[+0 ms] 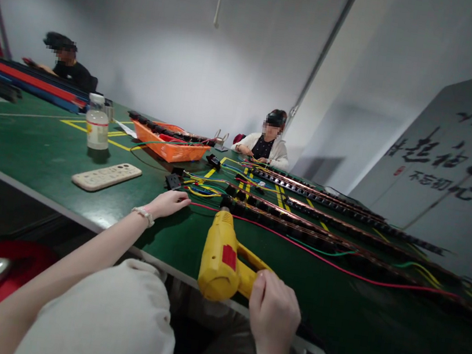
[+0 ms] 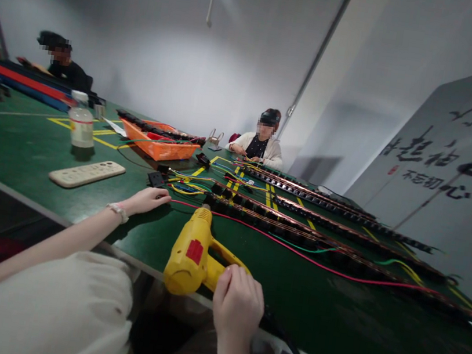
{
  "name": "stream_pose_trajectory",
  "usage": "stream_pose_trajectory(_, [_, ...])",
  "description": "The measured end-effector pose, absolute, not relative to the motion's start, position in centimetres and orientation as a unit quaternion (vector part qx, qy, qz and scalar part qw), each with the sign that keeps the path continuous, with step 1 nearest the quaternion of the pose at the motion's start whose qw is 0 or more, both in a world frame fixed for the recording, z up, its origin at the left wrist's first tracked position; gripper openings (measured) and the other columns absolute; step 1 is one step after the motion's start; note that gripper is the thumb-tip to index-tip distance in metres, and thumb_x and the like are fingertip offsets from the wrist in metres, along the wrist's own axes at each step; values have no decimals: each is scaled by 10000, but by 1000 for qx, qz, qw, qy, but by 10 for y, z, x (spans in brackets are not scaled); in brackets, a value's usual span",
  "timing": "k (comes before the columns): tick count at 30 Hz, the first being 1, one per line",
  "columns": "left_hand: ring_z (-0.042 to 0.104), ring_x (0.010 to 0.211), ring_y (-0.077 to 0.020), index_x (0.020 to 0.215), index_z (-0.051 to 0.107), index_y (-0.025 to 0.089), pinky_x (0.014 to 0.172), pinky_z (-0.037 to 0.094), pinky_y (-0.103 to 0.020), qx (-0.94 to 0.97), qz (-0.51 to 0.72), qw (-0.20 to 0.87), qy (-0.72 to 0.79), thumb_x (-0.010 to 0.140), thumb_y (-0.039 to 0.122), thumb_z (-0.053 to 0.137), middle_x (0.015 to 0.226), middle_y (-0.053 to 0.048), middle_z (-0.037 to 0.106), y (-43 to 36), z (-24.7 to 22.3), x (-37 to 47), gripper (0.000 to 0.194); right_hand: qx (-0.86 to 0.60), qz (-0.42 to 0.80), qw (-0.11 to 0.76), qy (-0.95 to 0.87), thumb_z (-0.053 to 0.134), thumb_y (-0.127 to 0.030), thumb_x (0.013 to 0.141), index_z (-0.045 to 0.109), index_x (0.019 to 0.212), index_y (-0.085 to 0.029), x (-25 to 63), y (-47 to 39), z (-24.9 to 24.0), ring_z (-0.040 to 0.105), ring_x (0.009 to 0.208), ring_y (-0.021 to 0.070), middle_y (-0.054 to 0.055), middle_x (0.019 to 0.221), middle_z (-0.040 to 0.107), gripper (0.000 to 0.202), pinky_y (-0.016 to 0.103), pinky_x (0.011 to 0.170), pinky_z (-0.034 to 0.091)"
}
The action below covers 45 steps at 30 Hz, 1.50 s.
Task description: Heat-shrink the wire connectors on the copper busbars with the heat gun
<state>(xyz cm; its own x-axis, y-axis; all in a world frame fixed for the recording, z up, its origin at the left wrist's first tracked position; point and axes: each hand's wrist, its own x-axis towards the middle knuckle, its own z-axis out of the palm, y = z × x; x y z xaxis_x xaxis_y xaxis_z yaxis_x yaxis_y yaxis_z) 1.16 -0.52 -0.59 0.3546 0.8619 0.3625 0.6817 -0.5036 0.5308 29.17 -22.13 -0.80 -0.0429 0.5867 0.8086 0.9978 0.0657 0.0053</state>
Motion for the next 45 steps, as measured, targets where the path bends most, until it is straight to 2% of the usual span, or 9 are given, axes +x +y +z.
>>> stream_pose_trajectory(14, [580, 764, -182, 863, 634, 168, 672, 401, -253, 819, 288, 119, 481, 858, 374, 333, 840, -53, 670, 6, -12, 9, 364, -580, -245, 360, -689, 305, -229, 921, 538, 713, -196, 231, -198, -14, 491, 660, 146, 7, 671, 568, 314, 279, 683, 299])
stream_pose_trajectory(26, [612, 839, -193, 916, 671, 183, 735, 425, -250, 814, 296, 130, 482, 842, 366, 371, 923, -57, 694, 5, -17, 6, 359, -560, -223, 371, -706, 289, -265, 936, 543, 731, -198, 245, -203, -10, 504, 674, 134, -1, 677, 570, 333, 258, 678, 307])
stream_pose_trajectory(37, [582, 678, -166, 928, 663, 158, 616, 412, -246, 804, 332, 131, 476, 814, 393, 440, 802, -52, 678, 2, -17, 6, 344, -576, -278, 358, -681, 323, -262, 928, 597, 763, -189, 294, -216, -8, 548, 676, 131, 17, 742, 645, 328, 242, 670, 353])
stream_pose_trajectory(45, [533, 622, -159, 803, 596, 157, 567, 380, -244, 785, 362, 133, 485, 780, 417, 460, 675, -34, 603, 4, -19, 5, 294, -588, -327, 337, -658, 305, -297, 932, 615, 758, -182, 339, -228, -9, 576, 660, 133, 21, 734, 663, 374, 239, 646, 380])
